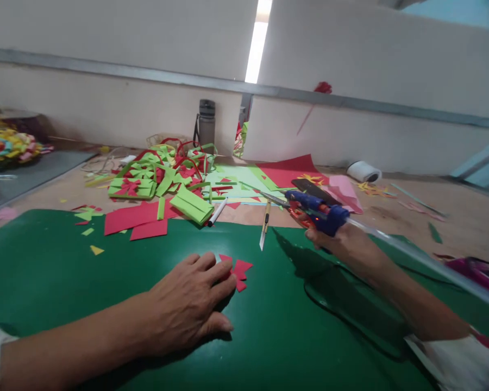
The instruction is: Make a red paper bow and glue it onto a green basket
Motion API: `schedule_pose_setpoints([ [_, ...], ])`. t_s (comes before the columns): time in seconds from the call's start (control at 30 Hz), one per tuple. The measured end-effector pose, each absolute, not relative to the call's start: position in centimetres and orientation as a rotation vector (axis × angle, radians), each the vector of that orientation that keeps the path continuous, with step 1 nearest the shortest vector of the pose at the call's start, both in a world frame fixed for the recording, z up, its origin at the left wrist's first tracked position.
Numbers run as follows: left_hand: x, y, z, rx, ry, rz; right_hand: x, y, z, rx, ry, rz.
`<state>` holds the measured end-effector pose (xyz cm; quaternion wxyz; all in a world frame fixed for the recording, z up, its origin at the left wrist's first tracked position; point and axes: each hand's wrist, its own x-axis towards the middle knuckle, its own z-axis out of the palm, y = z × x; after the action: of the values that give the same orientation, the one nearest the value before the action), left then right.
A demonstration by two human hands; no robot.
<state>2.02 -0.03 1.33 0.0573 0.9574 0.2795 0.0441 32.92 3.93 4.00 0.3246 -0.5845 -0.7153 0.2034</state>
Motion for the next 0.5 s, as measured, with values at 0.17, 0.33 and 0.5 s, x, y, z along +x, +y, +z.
schedule_pose_setpoints([
  [0.17, 1.9, 0.0, 1.1, 2.937, 0.834, 0.153, 28.5, 1.4, 3.9, -1.377, -1.600, 1.191],
  [0.33, 1.8, 0.2, 0.9, 2.986, 0.841, 0.138, 27.2, -0.4, 4.1, -1.488, -1.881, 1.289],
  [0.5, 1.9, 0.2, 0.9, 2.986, 0.835, 0.148, 27.6, -1.7, 4.7, -1.615, -1.925, 1.319],
])
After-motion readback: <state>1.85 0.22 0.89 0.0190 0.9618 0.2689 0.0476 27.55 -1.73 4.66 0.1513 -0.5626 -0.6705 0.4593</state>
